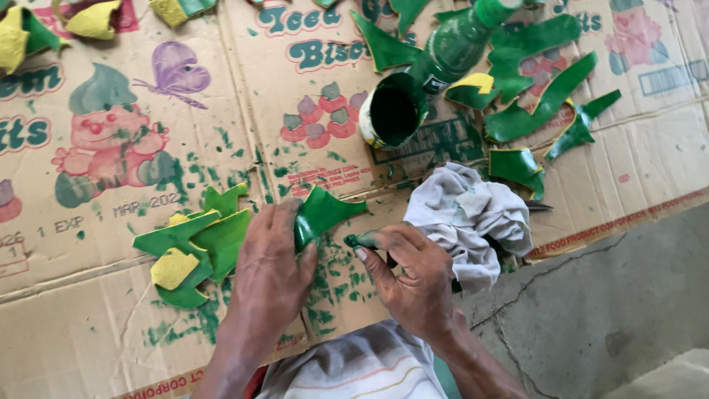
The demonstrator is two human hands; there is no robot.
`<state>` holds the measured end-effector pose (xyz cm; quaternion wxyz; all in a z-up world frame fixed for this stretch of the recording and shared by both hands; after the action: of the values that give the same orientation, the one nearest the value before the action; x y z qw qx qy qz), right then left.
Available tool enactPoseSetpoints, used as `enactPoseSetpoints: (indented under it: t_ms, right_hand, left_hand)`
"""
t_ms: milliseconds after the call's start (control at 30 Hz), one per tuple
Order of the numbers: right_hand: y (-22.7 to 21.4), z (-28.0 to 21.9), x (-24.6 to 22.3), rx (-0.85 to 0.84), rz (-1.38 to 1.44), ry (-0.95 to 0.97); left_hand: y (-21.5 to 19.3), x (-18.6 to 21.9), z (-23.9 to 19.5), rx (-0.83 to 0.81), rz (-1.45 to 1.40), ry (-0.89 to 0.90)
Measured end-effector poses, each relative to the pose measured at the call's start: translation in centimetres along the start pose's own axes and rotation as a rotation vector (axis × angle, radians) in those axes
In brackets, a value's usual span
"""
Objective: The person repeatedly picks up green foam cutouts and uses a cloth to apply green paint to their edges. The person works over a cardboard surface, placing finished pieces aside.
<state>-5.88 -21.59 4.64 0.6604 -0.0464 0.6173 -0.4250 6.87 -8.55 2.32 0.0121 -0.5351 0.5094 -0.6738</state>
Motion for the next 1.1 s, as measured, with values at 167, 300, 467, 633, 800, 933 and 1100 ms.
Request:
enactPoseSetpoints:
  t_ms: [167,300,467,633,800,933,1100]
  right_hand:
    - [-0.9,-0.1,0.8,0.02,0.052,0.013]
    - [-3.3,-0.6,1.8,0.092,0.094,0.025]
    - [-9.6,-3.6,3.4,0.368,0.059,0.1]
    - [-15.9,-9.0,6.0,0.779,0.108,0.089]
    - [-19.0,-11.9,9.8,0.949,0.175,0.073]
    - [-20.7,-12.1,11.1,1.012,0.148,0.117]
    - [-21.9,-11.6,12.0,1.045,0.183,0.11]
  left_hand:
    - [-1.3,1.2,0.2,0.041,0.071,0.083]
    - [-0.5,3.3,0.8,0.019,0.068,0.097]
    - [2.8,8.4,1.6,-0.11,0.025,0.15]
    - [9.7,15.9,3.5,-0.165,-0.049,0.402]
    - [17.1,22.0,5.3,-0.213,-0.106,0.606]
    - [23.1,24.9,7.2,-0.231,-0.006,0.603]
    - [28.0,27.6,9.2,-0.121,-0.034,0.663]
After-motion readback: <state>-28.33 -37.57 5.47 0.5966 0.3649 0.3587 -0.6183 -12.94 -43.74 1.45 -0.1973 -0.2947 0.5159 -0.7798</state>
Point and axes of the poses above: each hand's wrist, its own z-axis towards the middle knuckle, its own y-axis out of the palm, x = y × z, the point moved 9 cm from there along z, towards the middle knuckle, and after that the axes turned 3 degrees about -x, right-handed, at the moved point
